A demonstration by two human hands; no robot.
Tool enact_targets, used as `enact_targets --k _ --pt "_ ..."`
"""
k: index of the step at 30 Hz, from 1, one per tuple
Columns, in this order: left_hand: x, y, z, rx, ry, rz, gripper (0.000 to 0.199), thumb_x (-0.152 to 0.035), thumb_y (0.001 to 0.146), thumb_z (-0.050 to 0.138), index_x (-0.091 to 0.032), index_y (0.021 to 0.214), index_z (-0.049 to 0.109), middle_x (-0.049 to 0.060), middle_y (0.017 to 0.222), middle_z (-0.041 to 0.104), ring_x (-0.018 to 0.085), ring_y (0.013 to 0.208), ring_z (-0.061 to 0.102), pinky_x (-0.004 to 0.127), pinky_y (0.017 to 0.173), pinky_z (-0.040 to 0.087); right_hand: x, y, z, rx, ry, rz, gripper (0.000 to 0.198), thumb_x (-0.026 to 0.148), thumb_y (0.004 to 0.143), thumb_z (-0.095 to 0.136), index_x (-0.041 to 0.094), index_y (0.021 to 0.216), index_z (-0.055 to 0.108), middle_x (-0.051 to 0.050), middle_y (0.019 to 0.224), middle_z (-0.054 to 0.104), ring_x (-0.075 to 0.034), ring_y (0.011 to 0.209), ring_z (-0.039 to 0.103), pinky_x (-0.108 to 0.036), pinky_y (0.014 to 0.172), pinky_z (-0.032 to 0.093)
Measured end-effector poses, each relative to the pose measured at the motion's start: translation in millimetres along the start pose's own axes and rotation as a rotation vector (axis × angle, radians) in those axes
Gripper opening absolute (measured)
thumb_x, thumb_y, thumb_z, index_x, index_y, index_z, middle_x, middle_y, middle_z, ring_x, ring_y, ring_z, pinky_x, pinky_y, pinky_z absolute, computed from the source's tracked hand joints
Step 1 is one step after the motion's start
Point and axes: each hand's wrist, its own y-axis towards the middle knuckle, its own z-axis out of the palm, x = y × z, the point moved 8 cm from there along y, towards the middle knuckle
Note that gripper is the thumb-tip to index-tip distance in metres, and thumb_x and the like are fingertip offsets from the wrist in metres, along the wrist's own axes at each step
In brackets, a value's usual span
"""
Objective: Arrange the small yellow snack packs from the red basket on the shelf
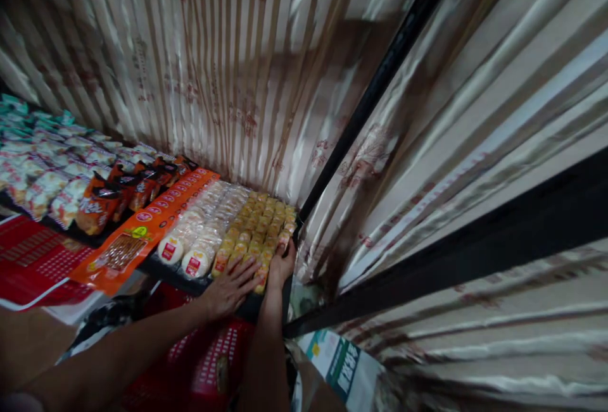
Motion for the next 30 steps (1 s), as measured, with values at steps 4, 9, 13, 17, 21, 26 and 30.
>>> enact_targets --k 4,9,13,17,21,26,30 --pt "1 0 3 0.002 0.015 -0.016 0.059 -0.025 0.086 0.046 -0.023 0.143 0.027 0.004 0.151 0.026 0.023 0.142 0.013 0.046 0.115 0.009 -2 1 2 0.021 0.018 0.010 0.053 0.042 0.077 0.044 0.012 0.120 0.056 -0.015 0.120 0.061 -0.024 0.110 0.055 -0.039 0.098 0.039" --pt "0 2 3 0.013 -0.004 0.009 0.056 -0.030 0.089 0.043 -0.022 0.142 0.028 0.005 0.151 0.027 0.023 0.141 0.017 0.045 0.115 0.010 -4 2 3 0.014 0.012 0.019 0.053 0.041 0.077 0.043 0.012 0.120 0.055 -0.014 0.118 0.062 -0.023 0.109 0.057 -0.038 0.097 0.040" --pt "3 2 2 0.004 -0.009 -0.007 0.052 -0.031 0.090 0.040 -0.018 0.140 0.033 0.007 0.149 0.032 0.023 0.140 0.018 0.045 0.114 0.010 -5 3 -2 -0.019 0.008 0.047 0.052 0.038 0.077 0.041 0.011 0.119 0.057 -0.014 0.120 0.061 -0.024 0.113 0.054 -0.039 0.100 0.038" --pt "3 0 1 -0.049 0.013 -0.010 0.049 -0.030 0.091 0.038 -0.014 0.137 0.038 0.008 0.148 0.033 0.022 0.140 0.018 0.043 0.114 0.011 9 0 -13 -0.048 -0.045 0.041 0.052 0.034 0.078 0.037 0.009 0.119 0.058 -0.016 0.120 0.061 -0.025 0.115 0.054 -0.040 0.100 0.038" --pt "9 -1 -9 -0.196 0.010 -0.088 0.041 -0.027 0.090 0.039 -0.016 0.128 0.049 0.007 0.145 0.039 0.021 0.138 0.025 0.042 0.114 0.015 48 -6 -21 -0.060 -0.222 -0.056 0.051 0.033 0.080 0.038 0.009 0.120 0.058 -0.017 0.119 0.062 -0.027 0.111 0.056 -0.042 0.097 0.040" --pt "47 13 -49 -0.331 -0.097 -0.288 0.035 -0.026 0.085 0.047 -0.021 0.118 0.058 0.006 0.145 0.038 0.024 0.138 0.024 0.045 0.113 0.020 110 -8 4 0.040 -0.302 -0.357 0.048 0.032 0.085 0.033 0.010 0.121 0.057 -0.015 0.126 0.057 -0.024 0.121 0.048 -0.042 0.101 0.038" --pt "120 34 -74 -0.245 -0.034 -0.518 0.045 -0.025 0.086 0.044 -0.018 0.129 0.049 0.010 0.150 0.028 0.028 0.140 0.017 0.050 0.112 0.020 136 -8 58 0.279 -0.385 -0.494 0.050 0.034 0.090 0.029 0.012 0.127 0.053 -0.012 0.134 0.051 -0.021 0.129 0.039 -0.041 0.108 0.031"
